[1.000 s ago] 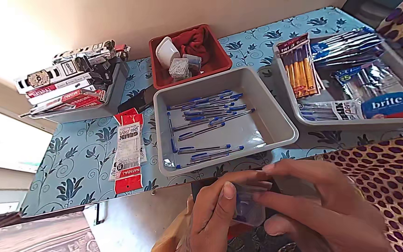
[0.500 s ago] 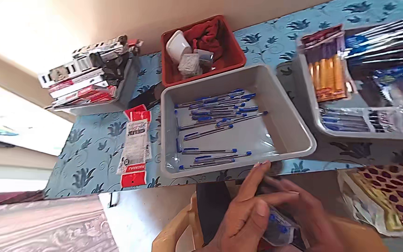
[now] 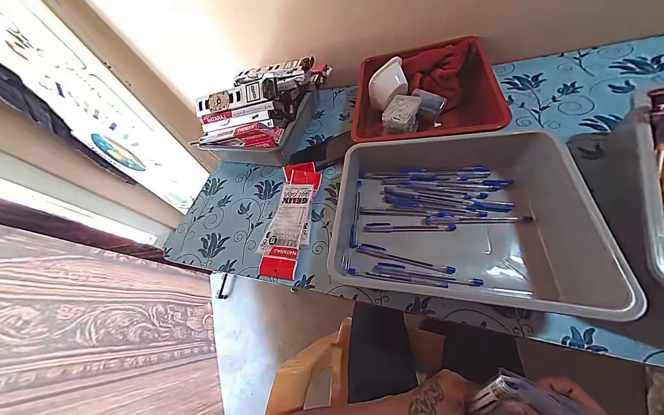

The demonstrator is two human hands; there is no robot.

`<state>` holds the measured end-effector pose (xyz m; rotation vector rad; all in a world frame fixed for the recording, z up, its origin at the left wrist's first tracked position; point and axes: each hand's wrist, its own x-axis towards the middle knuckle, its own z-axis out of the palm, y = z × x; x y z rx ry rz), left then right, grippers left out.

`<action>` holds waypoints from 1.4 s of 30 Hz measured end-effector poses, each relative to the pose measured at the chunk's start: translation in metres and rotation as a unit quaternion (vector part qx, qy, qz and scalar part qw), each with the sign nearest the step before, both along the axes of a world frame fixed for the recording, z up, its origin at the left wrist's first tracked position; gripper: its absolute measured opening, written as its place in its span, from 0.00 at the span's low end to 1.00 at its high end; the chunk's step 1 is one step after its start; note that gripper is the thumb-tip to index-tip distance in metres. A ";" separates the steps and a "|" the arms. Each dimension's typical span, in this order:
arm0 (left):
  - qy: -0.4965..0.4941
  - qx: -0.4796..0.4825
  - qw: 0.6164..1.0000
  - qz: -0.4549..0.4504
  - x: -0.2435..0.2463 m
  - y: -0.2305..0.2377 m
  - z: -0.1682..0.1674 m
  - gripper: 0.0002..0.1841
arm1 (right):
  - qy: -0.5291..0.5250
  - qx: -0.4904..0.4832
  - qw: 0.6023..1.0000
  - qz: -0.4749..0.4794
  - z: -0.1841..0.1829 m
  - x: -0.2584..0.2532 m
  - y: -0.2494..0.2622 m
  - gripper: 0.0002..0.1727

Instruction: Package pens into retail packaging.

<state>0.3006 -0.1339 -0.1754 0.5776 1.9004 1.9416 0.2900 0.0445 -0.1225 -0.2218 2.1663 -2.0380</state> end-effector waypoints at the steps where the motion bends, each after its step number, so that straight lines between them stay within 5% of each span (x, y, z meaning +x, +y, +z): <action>1: -0.031 -0.021 0.999 -0.010 -0.003 -0.001 -0.001 0.11 | -0.022 -0.012 1.000 0.015 -0.006 -0.002 0.002 0.20; 5: -0.165 -0.072 0.983 -0.041 -0.006 -0.006 -0.007 0.15 | -0.037 -0.029 0.993 0.104 -0.042 -0.016 0.023 0.18; 9: -0.237 -0.032 0.969 -0.065 -0.002 -0.004 -0.037 0.12 | -0.065 -0.003 0.996 0.060 -0.059 -0.017 0.019 0.17; 12: -0.283 -0.032 0.957 -0.052 -0.003 0.002 -0.052 0.20 | -0.112 0.004 0.993 0.030 -0.068 -0.015 0.011 0.16; 21: -0.287 0.008 0.957 0.028 -0.012 0.011 -0.078 0.33 | -0.092 -0.057 0.992 0.069 -0.106 -0.018 0.028 0.15; 31: -0.289 -0.052 0.956 -0.001 -0.008 0.004 -0.067 0.23 | -0.095 0.007 0.995 -0.023 -0.095 -0.017 0.013 0.14; 37: -0.269 0.007 0.961 0.060 -0.004 0.004 -0.058 0.31 | -0.086 -0.020 0.992 0.088 -0.076 -0.022 0.020 0.16; 42: -0.153 0.072 0.985 -0.038 -0.003 -0.001 -0.065 0.18 | 0.025 0.040 0.992 0.120 -0.053 -0.013 0.027 0.14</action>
